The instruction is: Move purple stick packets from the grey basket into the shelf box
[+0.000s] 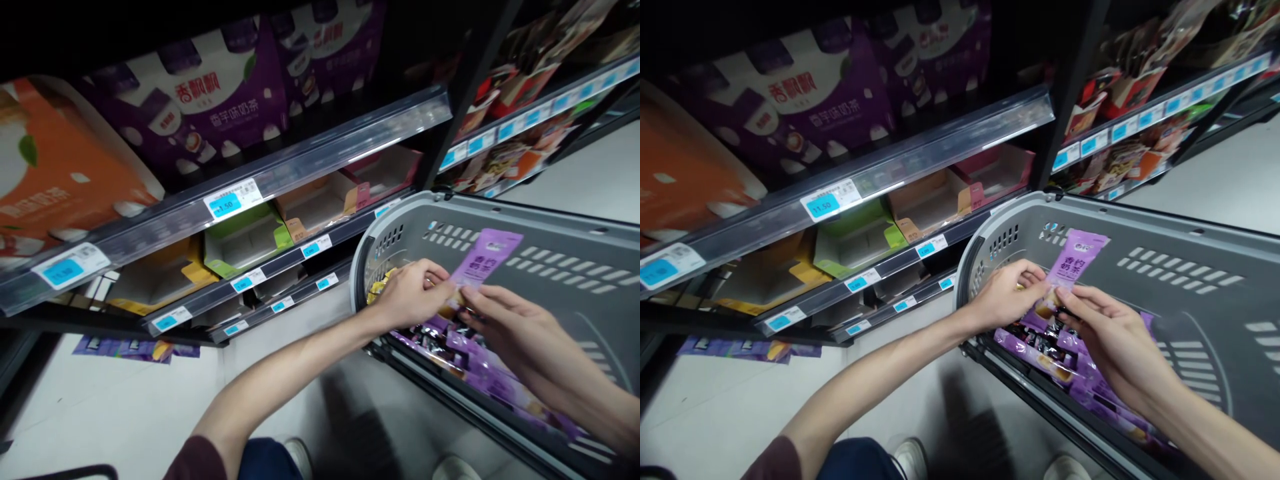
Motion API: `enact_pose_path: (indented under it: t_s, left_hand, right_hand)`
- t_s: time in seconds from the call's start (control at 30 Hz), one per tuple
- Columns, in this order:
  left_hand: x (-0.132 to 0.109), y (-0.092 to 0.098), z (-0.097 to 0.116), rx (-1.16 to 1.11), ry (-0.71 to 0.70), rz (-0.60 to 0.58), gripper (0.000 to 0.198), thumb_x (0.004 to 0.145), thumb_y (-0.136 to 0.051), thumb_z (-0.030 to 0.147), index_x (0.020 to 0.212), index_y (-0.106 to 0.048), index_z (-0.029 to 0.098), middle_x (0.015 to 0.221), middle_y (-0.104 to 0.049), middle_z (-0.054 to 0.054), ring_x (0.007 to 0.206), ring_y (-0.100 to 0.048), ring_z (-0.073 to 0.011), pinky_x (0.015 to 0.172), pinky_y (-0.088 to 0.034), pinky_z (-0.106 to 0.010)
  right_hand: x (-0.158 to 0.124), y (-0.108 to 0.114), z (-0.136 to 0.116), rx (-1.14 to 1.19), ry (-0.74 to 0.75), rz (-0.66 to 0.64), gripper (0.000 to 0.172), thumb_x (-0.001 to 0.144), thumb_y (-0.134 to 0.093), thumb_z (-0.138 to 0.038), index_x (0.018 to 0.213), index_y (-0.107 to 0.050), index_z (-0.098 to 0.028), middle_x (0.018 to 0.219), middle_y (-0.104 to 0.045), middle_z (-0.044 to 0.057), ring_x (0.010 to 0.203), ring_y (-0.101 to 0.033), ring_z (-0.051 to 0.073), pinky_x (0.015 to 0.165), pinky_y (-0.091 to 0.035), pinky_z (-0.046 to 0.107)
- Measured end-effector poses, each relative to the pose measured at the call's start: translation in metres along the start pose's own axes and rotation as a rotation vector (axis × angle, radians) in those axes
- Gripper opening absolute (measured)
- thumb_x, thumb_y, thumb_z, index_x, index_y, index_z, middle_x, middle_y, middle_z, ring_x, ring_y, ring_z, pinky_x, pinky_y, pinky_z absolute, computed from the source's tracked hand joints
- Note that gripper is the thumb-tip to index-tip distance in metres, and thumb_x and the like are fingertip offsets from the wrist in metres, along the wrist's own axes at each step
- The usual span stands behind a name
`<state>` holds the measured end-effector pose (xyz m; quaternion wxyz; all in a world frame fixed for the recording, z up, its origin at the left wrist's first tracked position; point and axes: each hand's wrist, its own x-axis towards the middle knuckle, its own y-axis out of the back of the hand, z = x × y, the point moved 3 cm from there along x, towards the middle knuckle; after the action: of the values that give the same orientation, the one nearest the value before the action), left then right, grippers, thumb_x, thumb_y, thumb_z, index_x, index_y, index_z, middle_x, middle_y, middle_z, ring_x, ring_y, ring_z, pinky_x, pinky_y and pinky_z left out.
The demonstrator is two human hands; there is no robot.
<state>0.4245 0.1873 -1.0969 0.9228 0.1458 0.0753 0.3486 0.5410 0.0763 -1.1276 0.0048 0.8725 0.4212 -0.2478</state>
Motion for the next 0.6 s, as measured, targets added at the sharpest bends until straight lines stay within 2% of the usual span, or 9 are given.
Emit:
enact_pose_path:
  t_s: [0.2,0.43,0.6]
  left_hand:
    - [-0.0008,0.0022,0.0028,0.013,-0.015,0.014,0.018,0.088,-0.060,0.034,0.093,-0.062,0.016,0.095,-0.069,-0.005,0.083,-0.062,-0.0147,0.079,-0.049,-0.026]
    - [-0.0031,0.0035,0.0072,0.063,0.023,-0.014,0.017,0.089,-0.058,0.033,0.093,-0.063,0.017,0.093,-0.069,-0.004,0.084,-0.063,-0.0152,0.082,-0.050,-0.027]
    - [-0.0003,0.0013,0.0028,0.025,-0.035,-0.012,0.020,0.088,-0.061,0.036,0.094,-0.063,0.017,0.095,-0.068,-0.006,0.084,-0.063,-0.0155,0.080,-0.050,-0.027]
  right_hand:
    - [-0.0007,0.0011,0.0026,-0.019,-0.052,-0.020,0.034,0.056,-0.090,-0.038,0.083,-0.074,-0.024,0.092,-0.070,0.006,0.076,-0.061,0.013,0.065,-0.053,0.010]
    - [-0.0007,-0.0006,0.0008,0.011,-0.024,0.006,0.038,0.058,-0.089,-0.036,0.092,-0.074,-0.027,0.106,-0.068,0.005,0.080,-0.063,0.013,0.070,-0.055,0.011]
    - [-0.0026,-0.0032,-0.0035,0.055,-0.026,0.025,0.035,0.052,-0.092,-0.034,0.078,-0.072,-0.023,0.092,-0.068,0.002,0.073,-0.061,0.010,0.066,-0.053,0.010]
